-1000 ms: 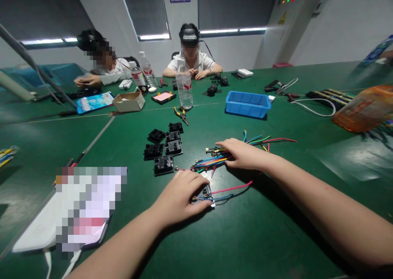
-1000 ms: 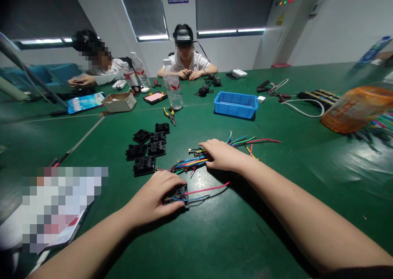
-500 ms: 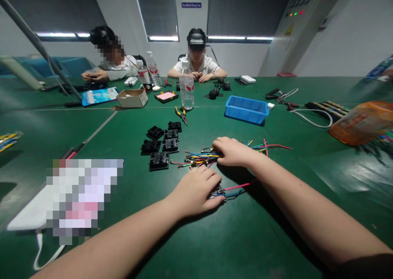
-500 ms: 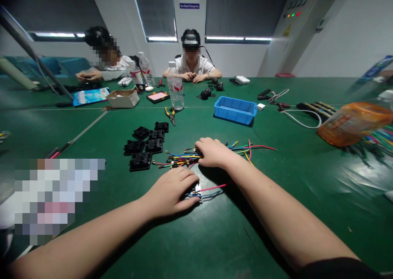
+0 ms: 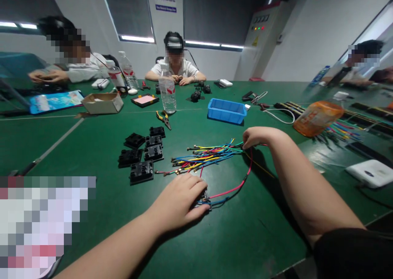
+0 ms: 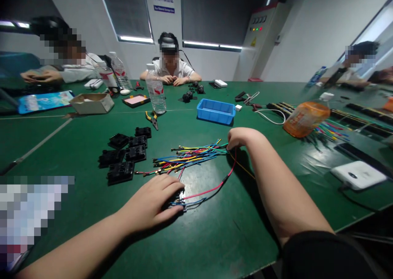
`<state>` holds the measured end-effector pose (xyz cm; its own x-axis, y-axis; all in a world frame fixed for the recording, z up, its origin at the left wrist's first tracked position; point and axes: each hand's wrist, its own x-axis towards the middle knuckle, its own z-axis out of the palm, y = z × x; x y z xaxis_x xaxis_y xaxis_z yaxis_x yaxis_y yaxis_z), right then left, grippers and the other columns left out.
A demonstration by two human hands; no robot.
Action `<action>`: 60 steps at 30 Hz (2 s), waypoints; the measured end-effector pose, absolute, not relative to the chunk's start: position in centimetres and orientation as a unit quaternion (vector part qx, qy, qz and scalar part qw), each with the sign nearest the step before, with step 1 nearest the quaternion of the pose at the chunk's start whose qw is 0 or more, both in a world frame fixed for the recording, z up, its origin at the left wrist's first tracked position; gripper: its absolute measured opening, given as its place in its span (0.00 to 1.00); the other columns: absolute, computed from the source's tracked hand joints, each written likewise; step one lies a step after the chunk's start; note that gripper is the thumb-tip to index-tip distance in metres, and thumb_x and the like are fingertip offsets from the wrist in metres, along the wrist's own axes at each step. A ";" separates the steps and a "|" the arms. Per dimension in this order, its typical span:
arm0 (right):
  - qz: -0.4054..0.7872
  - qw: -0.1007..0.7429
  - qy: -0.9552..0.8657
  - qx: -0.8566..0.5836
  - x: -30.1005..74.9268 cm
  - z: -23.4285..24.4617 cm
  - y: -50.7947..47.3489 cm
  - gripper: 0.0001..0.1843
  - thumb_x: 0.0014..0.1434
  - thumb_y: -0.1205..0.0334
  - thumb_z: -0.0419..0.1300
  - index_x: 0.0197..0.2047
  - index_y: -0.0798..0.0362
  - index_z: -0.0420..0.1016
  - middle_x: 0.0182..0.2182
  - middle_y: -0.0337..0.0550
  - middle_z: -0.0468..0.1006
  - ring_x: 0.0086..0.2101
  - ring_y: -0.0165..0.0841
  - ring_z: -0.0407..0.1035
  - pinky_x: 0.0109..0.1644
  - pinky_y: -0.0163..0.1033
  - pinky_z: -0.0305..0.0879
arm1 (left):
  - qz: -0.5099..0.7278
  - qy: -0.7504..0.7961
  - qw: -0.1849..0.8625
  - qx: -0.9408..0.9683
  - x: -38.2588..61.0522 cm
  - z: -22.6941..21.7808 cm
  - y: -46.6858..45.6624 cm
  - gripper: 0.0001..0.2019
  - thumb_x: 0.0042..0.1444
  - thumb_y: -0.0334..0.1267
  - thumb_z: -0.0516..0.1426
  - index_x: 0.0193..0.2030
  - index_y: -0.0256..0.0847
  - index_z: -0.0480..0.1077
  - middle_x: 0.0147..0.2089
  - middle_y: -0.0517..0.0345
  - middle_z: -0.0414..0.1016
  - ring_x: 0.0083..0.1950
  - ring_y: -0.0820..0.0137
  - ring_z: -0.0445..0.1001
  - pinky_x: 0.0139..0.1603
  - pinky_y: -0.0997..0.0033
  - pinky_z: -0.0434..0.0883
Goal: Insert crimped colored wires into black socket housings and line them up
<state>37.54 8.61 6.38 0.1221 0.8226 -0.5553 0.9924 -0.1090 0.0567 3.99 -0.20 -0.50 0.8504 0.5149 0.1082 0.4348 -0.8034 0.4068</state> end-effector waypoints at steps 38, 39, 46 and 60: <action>-0.183 -0.175 0.829 0.499 30.6 3.2 7.8 0.43 0.53 0.42 0.62 0.67 0.46 0.53 0.65 0.49 0.60 0.61 0.39 0.58 0.61 0.47 0.60 | 0.107 0.209 0.156 0.959 3.9 -0.4 -0.3 0.19 0.60 0.49 0.55 0.53 0.40 0.67 0.50 0.50 0.73 0.50 0.60 0.69 0.52 0.58 0.68; -0.180 -0.147 0.840 0.491 30.5 2.6 7.7 0.48 0.48 0.41 0.67 0.67 0.47 0.55 0.64 0.51 0.62 0.61 0.42 0.59 0.61 0.48 0.60 | 0.108 0.208 0.155 0.960 3.9 -0.4 -0.3 0.19 0.60 0.49 0.55 0.53 0.40 0.68 0.49 0.50 0.74 0.50 0.60 0.70 0.52 0.58 0.68; -0.087 -0.082 0.877 0.466 28.5 -0.5 7.1 0.40 0.49 0.38 0.66 0.58 0.54 0.68 0.50 0.55 0.74 0.50 0.47 0.66 0.53 0.51 0.61 | 0.119 0.197 0.122 0.965 3.9 -0.5 -0.4 0.19 0.59 0.50 0.56 0.51 0.39 0.69 0.48 0.50 0.74 0.48 0.61 0.70 0.50 0.61 0.68; 0.039 -0.101 0.899 0.424 26.3 -2.2 6.0 0.13 0.68 0.57 0.49 0.45 0.54 0.71 0.40 0.51 0.76 0.41 0.40 0.67 0.43 0.42 0.61 | 0.125 0.190 0.104 0.968 3.8 -0.8 -0.3 0.20 0.59 0.51 0.56 0.50 0.38 0.69 0.47 0.50 0.75 0.47 0.60 0.71 0.49 0.62 0.68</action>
<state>26.32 5.98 -2.19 -0.6200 0.7546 0.2151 0.7703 0.6374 -0.0159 3.83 -0.27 -0.80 0.8963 0.3939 0.2036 0.3419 -0.9064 0.2482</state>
